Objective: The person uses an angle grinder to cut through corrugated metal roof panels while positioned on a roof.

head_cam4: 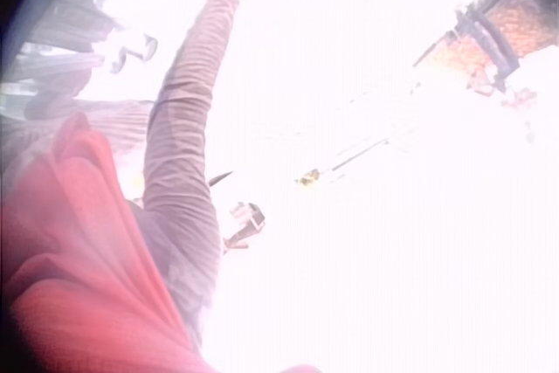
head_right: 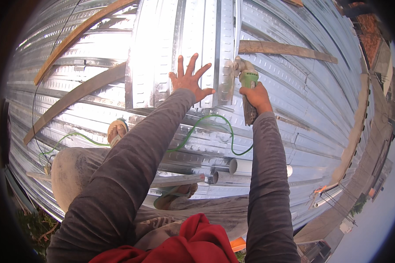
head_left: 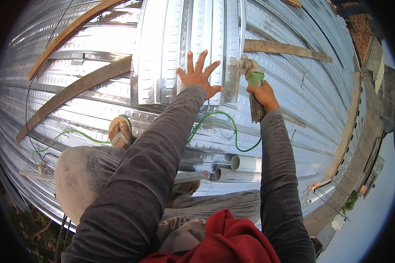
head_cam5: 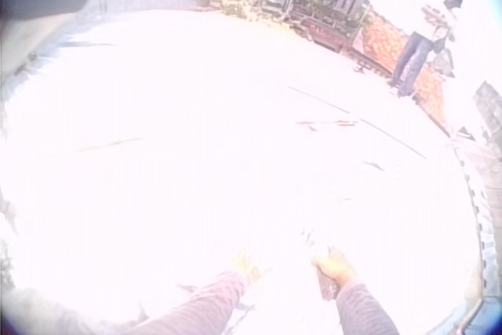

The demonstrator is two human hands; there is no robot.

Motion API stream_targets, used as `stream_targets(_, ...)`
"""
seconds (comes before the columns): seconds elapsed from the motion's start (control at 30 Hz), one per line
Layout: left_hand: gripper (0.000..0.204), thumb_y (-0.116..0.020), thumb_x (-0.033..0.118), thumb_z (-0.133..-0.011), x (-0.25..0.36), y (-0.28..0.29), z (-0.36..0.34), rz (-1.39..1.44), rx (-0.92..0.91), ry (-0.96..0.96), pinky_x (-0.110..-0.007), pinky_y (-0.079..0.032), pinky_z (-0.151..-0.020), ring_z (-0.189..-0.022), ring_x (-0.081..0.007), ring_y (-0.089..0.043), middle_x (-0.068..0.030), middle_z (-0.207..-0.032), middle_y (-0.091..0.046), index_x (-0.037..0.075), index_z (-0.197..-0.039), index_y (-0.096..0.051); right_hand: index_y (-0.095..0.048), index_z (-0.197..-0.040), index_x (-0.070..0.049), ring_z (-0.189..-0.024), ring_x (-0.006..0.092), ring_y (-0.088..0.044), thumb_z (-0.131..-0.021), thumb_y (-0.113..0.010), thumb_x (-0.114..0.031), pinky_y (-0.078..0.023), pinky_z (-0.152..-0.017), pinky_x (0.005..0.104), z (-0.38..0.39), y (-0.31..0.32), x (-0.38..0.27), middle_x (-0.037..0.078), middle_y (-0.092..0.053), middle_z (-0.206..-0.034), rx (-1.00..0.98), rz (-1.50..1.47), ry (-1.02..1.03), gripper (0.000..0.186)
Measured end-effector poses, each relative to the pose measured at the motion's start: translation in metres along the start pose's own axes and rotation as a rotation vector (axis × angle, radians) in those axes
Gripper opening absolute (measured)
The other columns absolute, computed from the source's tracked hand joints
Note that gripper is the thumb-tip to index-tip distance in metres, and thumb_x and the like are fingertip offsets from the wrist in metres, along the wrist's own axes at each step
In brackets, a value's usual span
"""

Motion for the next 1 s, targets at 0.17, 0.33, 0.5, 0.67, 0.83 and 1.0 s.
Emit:
stream_targets(0.17,0.092,-0.065,0.078,-0.083,-0.001,-0.001,0.001,0.003,0.008,0.005,-0.08,-0.016,-0.117,-0.158,-0.0389,0.022,0.0037,-0.175,0.01,0.05,-0.162,-0.026,-0.062,-0.118,0.01,-0.097,0.034,-0.071,-0.067,-0.083,-0.033,-0.055,-0.087,0.04,0.008,0.0,-0.008,0.023,-0.072,-0.107,0.005,0.007,-0.001,0.07)
stream_targets(0.33,0.092,-0.065,0.078,-0.084,0.001,0.001,0.001,0.0,0.019,0.005,-0.079,-0.017,-0.117,-0.158,-0.0387,0.021,0.0041,-0.175,0.01,0.051,-0.162,-0.025,-0.063,-0.117,0.01,-0.095,0.0331,-0.071,-0.067,-0.082,-0.033,-0.055,-0.086,0.0399,0.011,0.001,-0.002,0.022,-0.072,-0.106,-0.006,0.0,0.006,0.069)
stream_targets(0.5,0.092,-0.063,0.08,-0.084,0.0,-0.001,0.0,-0.017,0.026,0.012,-0.079,-0.017,-0.117,-0.158,-0.0392,0.021,0.0044,-0.175,0.011,0.052,-0.162,-0.024,-0.068,-0.112,0.003,-0.083,0.0242,-0.069,-0.071,-0.084,-0.025,-0.054,-0.078,0.0369,0.015,-0.002,0.005,0.013,-0.073,-0.097,0.013,-0.02,0.018,0.053)
stream_targets(0.67,0.092,-0.062,0.081,-0.084,-0.002,-0.003,-0.003,-0.02,0.014,0.015,-0.079,-0.017,-0.117,-0.158,-0.0396,0.021,0.0041,-0.175,0.011,0.052,-0.162,-0.023,-0.064,-0.115,0.009,-0.092,0.0311,-0.071,-0.066,-0.083,-0.032,-0.055,-0.085,0.0391,0.025,-0.002,0.0,0.02,-0.073,-0.103,-0.019,-0.052,0.011,0.066)
stream_targets(0.83,0.091,-0.063,0.079,-0.084,-0.002,-0.001,-0.001,-0.008,0.024,0.009,-0.08,-0.016,-0.117,-0.158,-0.0396,0.021,0.0037,-0.176,0.01,0.052,-0.161,-0.024,-0.064,-0.115,0.009,-0.092,0.0319,-0.071,-0.066,-0.083,-0.032,-0.055,-0.085,0.0395,0.016,0.0,-0.006,0.02,-0.073,-0.103,0.025,0.016,0.013,0.066)
stream_targets(1.0,0.09,-0.064,0.077,-0.085,0.0,-0.001,-0.001,0.01,0.023,-0.005,-0.08,-0.016,-0.117,-0.158,-0.0392,0.02,0.0039,-0.176,0.01,0.053,-0.161,-0.024,-0.063,-0.117,0.009,-0.096,0.0326,-0.071,-0.066,-0.083,-0.032,-0.054,-0.087,0.0399,0.013,0.0,-0.003,0.021,-0.072,-0.106,-0.04,-0.028,0.011,0.068)
Point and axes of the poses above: each hand's wrist, its own z-axis away from the middle knuckle, its own y-axis out of the back of the hand, x = y × z, the point moved 8 cm from there along -z, towards the middle knuckle
